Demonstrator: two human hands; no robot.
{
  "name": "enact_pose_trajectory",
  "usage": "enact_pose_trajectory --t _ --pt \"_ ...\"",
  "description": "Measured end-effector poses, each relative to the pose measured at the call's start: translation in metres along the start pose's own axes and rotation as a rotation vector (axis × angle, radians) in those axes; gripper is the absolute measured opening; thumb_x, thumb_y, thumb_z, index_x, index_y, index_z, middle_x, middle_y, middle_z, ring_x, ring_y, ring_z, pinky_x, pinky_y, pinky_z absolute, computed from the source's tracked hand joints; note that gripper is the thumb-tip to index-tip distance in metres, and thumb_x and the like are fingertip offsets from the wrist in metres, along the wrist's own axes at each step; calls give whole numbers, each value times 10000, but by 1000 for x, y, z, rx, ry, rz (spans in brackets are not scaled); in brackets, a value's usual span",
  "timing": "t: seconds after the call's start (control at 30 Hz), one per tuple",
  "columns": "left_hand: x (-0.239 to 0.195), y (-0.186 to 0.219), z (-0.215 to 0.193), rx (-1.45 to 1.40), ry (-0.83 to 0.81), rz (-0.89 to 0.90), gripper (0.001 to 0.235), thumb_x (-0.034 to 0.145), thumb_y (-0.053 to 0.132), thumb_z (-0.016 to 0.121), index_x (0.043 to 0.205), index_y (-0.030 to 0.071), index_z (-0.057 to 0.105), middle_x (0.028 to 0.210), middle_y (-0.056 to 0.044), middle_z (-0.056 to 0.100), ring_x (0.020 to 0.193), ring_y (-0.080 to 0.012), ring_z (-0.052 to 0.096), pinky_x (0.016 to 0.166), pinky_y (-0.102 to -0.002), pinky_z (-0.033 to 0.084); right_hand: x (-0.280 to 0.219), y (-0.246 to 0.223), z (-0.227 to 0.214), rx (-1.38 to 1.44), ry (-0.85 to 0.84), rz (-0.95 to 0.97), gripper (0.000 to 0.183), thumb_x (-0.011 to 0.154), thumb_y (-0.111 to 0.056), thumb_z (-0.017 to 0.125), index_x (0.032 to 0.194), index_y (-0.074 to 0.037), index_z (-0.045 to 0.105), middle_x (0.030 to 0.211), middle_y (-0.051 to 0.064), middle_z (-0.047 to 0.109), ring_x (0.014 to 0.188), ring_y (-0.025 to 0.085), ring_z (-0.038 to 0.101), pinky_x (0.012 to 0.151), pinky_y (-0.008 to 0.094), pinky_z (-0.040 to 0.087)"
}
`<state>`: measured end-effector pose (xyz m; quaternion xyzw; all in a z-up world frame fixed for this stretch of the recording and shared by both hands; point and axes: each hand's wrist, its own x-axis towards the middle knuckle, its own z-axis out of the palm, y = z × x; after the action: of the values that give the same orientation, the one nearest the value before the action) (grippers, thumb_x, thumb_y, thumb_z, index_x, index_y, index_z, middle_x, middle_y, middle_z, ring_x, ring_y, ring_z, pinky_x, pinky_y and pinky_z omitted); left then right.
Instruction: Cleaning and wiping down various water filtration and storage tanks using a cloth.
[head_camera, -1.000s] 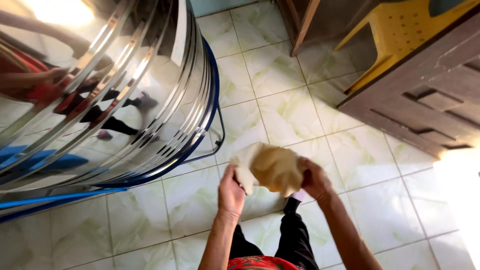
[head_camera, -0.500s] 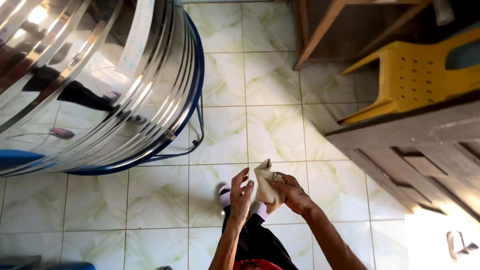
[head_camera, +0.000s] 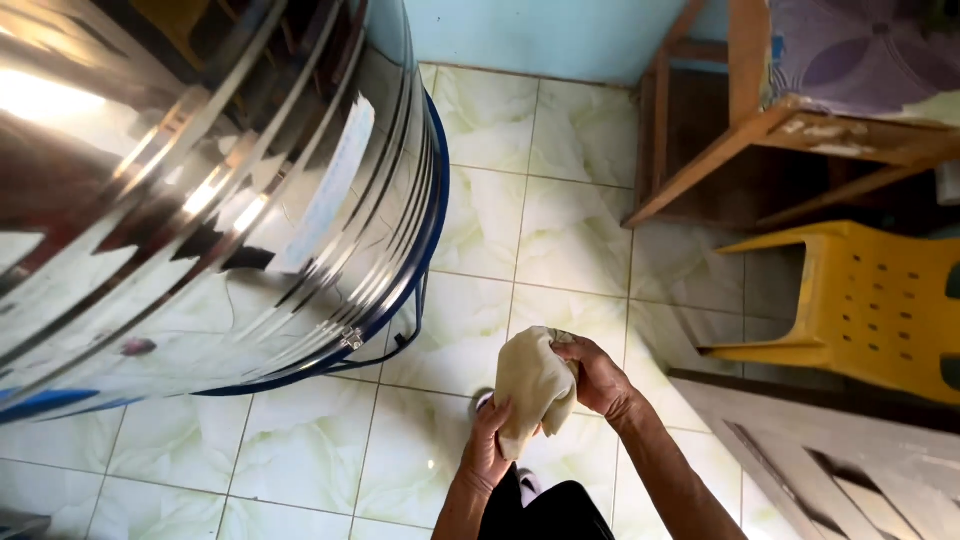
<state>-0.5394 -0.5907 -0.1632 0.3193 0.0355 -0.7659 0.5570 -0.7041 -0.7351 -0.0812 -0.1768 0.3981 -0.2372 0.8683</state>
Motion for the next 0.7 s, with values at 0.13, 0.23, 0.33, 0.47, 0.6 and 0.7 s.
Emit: enact_pose_trajectory --t 0.13,0.23,0.33,0.47,0.6,0.7 --pt "39 11 3 27 31 73 550 926 288 698 1373 1 556 1226 -105 687 1099 -206 660 953 -345 544 29 -24 -16 -17 57 24 463 886 -216 651 1288 11 607 1204 143 693 1106 264 662 999 409 538" --pt "70 13 4 -1 153 131 532 941 275 684 1389 16 556 1210 -77 679 1083 -194 655 937 -352 533 44 -47 -18 -72 83 91 484 902 -302 660 1286 -16 590 1188 158 674 1088 280 659 992 423 546" --pt "110 6 10 -69 313 150 493 937 272 659 1380 67 589 1184 -48 709 1056 -167 669 909 -343 542 54 -80 -36 -44 4 157 571 887 -367 706 1295 18 598 1202 186 680 1087 290 671 985 435 551" --pt "157 6 24 52 508 222 472 965 295 659 1340 9 645 1108 -101 719 973 -210 672 831 -358 545 82 -127 -66 -211 -45 222 553 839 -261 770 1282 21 598 1217 168 694 1118 281 691 1010 440 566" --pt "195 -10 54 112 556 287 428 950 216 650 1329 17 651 1139 -114 751 993 -209 725 840 -318 597 111 -172 -91 -257 -114 306 497 839 -192 773 1274 18 657 1157 115 744 1075 248 691 954 410 569" --pt "224 -18 78 -25 539 344 420 926 140 653 1339 68 626 1114 -117 754 945 -218 731 780 -324 602 145 -202 -99 -435 -212 278 462 860 -158 791 1272 14 673 1122 88 755 1052 219 681 929 389 567"
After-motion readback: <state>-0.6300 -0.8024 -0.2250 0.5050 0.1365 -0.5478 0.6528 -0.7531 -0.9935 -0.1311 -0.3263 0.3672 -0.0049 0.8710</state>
